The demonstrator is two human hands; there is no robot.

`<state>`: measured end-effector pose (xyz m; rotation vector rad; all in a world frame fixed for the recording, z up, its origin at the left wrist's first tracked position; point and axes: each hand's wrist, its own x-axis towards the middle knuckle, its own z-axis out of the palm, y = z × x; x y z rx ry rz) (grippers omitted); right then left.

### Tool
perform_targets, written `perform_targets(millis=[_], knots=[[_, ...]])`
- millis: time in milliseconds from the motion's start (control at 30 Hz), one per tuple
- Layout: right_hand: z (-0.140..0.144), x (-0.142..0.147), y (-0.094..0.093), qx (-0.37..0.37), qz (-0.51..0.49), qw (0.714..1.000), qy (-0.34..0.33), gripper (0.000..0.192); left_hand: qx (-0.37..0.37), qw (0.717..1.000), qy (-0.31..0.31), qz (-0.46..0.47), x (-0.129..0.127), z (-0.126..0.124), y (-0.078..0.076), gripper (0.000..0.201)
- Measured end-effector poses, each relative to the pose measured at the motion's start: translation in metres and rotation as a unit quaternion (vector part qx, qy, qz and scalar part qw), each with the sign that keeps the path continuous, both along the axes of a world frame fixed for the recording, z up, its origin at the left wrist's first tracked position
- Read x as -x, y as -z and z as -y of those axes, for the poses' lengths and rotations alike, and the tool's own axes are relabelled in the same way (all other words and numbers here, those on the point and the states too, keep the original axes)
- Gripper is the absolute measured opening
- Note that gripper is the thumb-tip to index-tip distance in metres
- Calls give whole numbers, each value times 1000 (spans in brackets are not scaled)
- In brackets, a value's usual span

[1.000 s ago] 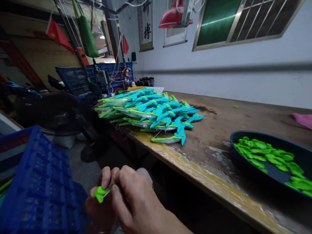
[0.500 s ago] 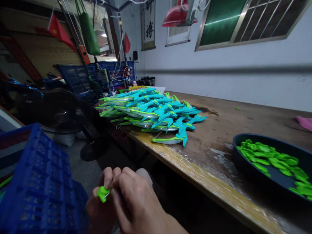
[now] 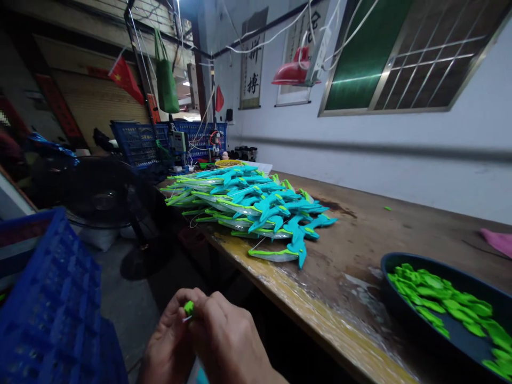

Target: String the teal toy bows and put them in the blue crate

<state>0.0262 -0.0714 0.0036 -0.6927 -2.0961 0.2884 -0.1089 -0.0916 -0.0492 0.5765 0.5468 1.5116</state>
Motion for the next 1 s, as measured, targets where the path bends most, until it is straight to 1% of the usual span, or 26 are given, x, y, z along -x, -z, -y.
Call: perform_targets(millis=[67, 133, 200, 267, 300, 367, 433, 500, 533, 567, 600, 667, 733, 800, 900, 933, 1000], knots=[[-1, 1, 2, -42, 11, 999, 9, 16, 57, 998, 4, 5, -5, 4, -2, 33], [-3, 3, 5, -89, 26, 996, 13, 21, 79, 997, 14, 3, -9, 6, -4, 35], [-6, 5, 9, -138, 37, 989, 36, 24, 86, 996, 13, -22, -11, 6, -4, 35], [-10, 7, 9, -172, 29, 982, 69, 26, 81, 994, -3, -68, -13, 4, -3, 35], [-12, 6, 6, -186, 14, 979, 85, 26, 73, 993, -11, -92, -14, 2, -2, 35], [-16, 0, -8, -199, -18, 973, 118, 26, 53, 991, -7, -124, -16, -1, 1, 40], [-21, -9, -28, -171, -44, 972, 153, 23, 44, 991, 29, -122, -19, -3, 4, 44], [-25, -18, -46, -107, -71, 977, 172, 21, 61, 992, 69, -90, -21, -3, 4, 45], [-27, -22, -50, -68, -82, 980, 166, 20, 70, 992, 76, -71, -22, -2, 4, 45], [-28, -24, -50, -25, -88, 984, 151, 19, 77, 993, 75, -58, -23, -1, 3, 45], [-28, -25, -47, 15, -89, 987, 131, 20, 80, 993, 71, -53, -23, 0, 3, 45], [-26, -26, -31, 74, -80, 990, 91, 18, 83, 993, 60, -60, -21, 1, 3, 44], [-21, -27, -12, 94, -72, 992, 47, 14, 89, 991, 53, -83, -17, 0, 7, 42], [-15, -29, 2, 91, -64, 994, -4, 12, 96, 988, 51, -111, -14, -3, 14, 42], [-9, -31, 11, 118, -58, 990, -60, 12, 82, 985, 59, -143, -12, -5, 23, 44], [-8, -30, 12, 132, -63, 987, -63, 11, 72, 985, 59, -144, -13, -4, 24, 42], [-7, -28, 13, 158, -84, 983, -49, 11, 57, 987, 55, -141, -15, -3, 24, 40]])
